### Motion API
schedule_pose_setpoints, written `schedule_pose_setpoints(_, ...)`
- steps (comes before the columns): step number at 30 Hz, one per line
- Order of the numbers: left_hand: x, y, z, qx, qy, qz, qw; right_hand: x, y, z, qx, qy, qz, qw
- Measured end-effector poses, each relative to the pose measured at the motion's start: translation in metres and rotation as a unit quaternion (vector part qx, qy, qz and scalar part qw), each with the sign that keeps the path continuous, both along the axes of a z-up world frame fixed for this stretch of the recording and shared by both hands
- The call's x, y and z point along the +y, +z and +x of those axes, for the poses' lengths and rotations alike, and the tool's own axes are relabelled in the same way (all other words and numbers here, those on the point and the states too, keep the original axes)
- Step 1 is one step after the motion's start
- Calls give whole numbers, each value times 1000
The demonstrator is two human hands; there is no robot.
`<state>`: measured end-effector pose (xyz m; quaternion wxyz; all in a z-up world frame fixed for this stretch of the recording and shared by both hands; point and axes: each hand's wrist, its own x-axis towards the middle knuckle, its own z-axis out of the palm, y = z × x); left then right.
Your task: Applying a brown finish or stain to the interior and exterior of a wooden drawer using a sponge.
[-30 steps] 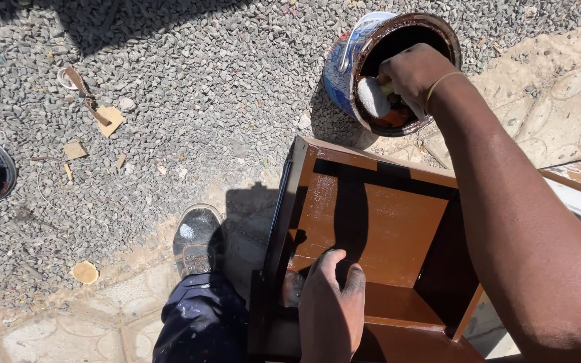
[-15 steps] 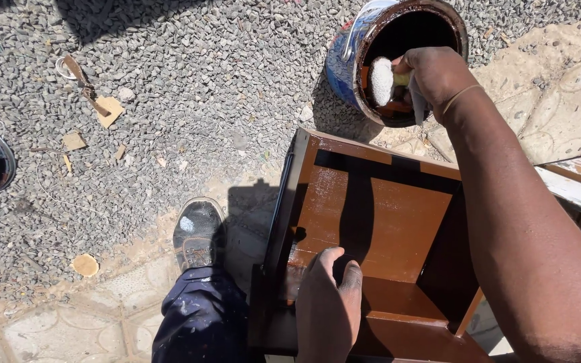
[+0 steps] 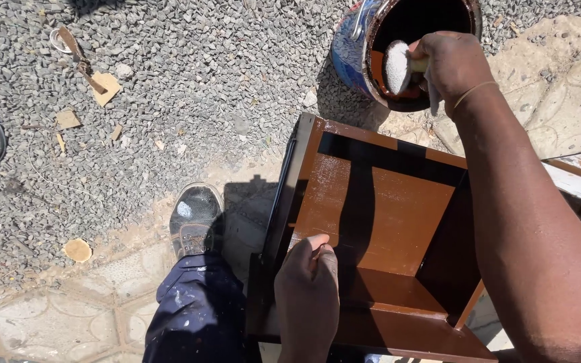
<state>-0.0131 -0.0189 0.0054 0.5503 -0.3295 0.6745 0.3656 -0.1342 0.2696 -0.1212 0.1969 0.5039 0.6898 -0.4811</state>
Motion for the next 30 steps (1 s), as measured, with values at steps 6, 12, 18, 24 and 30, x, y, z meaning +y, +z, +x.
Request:
schedule_pose_setpoints(6, -33, -3, -26, 113, 247, -88, 958, -9, 29, 13, -63, 141, 1, 988)
schedule_pose_setpoints(12, -70, -4, -38, 186, 398, -151, 885, -57, 69, 120, 29, 23, -288, 957)
schedule_pose_setpoints(18, -93, -3, -36, 198, 489, -145, 837, -141, 71, 217, -25, -43, -326, 944)
schedule_pose_setpoints(24, -103, 1, -37, 168, 531, -132, 820, -213, 89, 250, -57, 85, -118, 988)
schedule_pose_setpoints(30, -108, 1, -36, 169, 524, -115, 827, -244, 73, 270, 165, 551, 61, 816)
